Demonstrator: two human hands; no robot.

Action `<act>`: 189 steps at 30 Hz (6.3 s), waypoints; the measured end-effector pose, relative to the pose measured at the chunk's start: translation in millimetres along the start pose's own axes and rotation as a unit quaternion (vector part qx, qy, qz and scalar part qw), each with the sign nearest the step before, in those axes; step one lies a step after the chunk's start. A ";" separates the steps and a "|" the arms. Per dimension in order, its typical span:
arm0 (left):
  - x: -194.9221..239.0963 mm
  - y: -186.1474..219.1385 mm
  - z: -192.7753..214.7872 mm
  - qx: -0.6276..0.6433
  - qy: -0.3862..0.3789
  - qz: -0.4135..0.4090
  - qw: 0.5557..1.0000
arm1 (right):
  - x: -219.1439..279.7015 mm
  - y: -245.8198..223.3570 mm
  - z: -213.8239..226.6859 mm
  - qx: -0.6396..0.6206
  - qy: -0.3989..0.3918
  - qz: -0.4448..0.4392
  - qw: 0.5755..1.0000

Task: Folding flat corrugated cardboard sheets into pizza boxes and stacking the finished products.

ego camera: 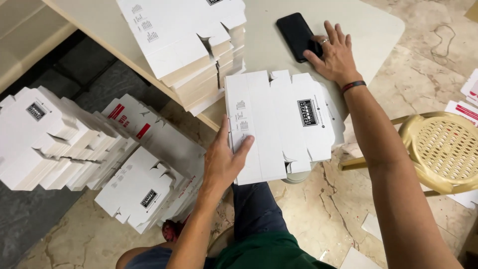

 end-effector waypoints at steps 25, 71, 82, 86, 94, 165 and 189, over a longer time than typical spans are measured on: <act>10.5 -6.9 15.9 0.021 -0.096 -0.039 0.994 | 91.1 -133.3 113.7 0.062 -0.201 -0.326 0.922; 18.6 -2.2 24.7 0.012 -0.096 -0.012 0.995 | -35.4 -44.7 -2.0 0.024 -0.090 -0.020 0.996; 11.7 -11.4 20.7 0.102 -0.116 -0.004 0.988 | 33.9 -111.5 112.2 -0.134 -0.089 -0.346 0.924; 9.0 -2.1 37.5 0.117 -0.129 -0.019 0.985 | 72.3 -143.8 129.7 -0.099 -0.195 -0.394 0.892; 5.9 -26.6 15.1 0.081 -0.129 -0.042 0.987 | 67.9 -143.7 116.6 -0.022 -0.212 -0.383 0.899; -16.9 0.3 34.4 0.164 -0.002 -0.077 0.983 | 85.8 -248.6 225.6 -0.087 0.056 0.135 0.985; 78.5 -88.5 109.1 0.620 0.075 -0.187 0.758 | 75.4 -389.9 276.1 -0.121 -0.161 0.220 0.954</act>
Point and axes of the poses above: each hand's wrist, its own x-axis away from the middle knuckle, its own z-axis out of the back of the hand, y = z × x, the point moved 1 cm from there along -x, towards the middle knuckle, and after that the axes turned 14 degrees about y, right-handed, at the moved point
